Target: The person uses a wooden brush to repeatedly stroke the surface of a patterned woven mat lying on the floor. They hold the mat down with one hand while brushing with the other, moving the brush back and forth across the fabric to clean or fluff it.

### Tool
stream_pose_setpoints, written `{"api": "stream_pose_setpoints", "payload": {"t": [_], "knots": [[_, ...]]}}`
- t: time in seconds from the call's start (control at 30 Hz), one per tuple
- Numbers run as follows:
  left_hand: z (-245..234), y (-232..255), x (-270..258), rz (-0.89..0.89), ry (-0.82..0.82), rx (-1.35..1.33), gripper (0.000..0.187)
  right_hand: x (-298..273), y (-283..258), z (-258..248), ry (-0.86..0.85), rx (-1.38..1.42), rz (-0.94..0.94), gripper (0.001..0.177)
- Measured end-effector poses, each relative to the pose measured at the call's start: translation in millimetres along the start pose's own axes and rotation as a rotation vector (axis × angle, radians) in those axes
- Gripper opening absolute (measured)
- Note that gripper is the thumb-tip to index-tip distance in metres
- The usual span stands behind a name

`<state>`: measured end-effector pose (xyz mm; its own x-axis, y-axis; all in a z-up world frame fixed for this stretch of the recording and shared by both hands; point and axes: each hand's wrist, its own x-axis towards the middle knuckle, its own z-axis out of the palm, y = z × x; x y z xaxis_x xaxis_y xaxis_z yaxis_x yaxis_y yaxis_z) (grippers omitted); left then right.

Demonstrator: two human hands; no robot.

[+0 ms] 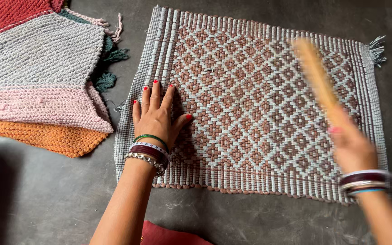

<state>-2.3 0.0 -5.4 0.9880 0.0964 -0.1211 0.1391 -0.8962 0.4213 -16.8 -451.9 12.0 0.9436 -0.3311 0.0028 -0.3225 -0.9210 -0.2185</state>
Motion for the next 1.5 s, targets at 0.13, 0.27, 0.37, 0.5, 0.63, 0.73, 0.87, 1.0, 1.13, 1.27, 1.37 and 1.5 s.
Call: {"api": "stream_pose_setpoints", "payload": {"t": [0.13,0.27,0.37,0.5,0.63,0.73,0.87,1.0,1.13,1.27,1.37,1.5], "knots": [[1,1,-1,0.006,0.031,-0.001,0.087,27,29,-20,0.193,0.008,0.005,0.053],[3,0,1,-0.005,0.009,0.007,0.087,-8,-59,1,0.235,0.199,-0.226,0.048],[4,-2,0,0.011,0.021,0.008,0.086,-48,-139,24,-0.012,0.122,-0.296,0.029],[3,-3,2,0.014,0.016,0.013,0.086,-58,-182,39,-0.289,-0.069,-0.583,0.05],[2,-2,-1,0.022,0.021,-0.01,0.086,-6,-139,31,0.088,-0.126,-0.628,0.012],[0,0,1,-0.009,-0.006,-0.006,0.087,22,-111,11,0.089,-0.224,-0.334,0.025],[1,1,-3,0.011,0.028,0.002,0.086,17,-123,-14,-0.06,0.164,0.293,0.038],[-1,2,0,0.003,0.02,0.007,0.086,-25,-157,12,-0.139,0.098,-0.031,0.029],[0,-2,-1,0.021,0.015,0.016,0.087,-58,-144,33,-0.125,-0.113,-0.705,0.028],[1,-2,0,0.038,0.034,0.009,0.085,-6,-69,26,0.065,-0.261,-0.773,0.009],[4,2,-1,0.093,0.077,-0.061,0.079,34,2,21,0.251,-0.145,-0.594,0.047],[6,13,-3,0.234,0.171,-0.141,0.065,91,90,24,0.222,-0.259,-0.125,0.055]]}}
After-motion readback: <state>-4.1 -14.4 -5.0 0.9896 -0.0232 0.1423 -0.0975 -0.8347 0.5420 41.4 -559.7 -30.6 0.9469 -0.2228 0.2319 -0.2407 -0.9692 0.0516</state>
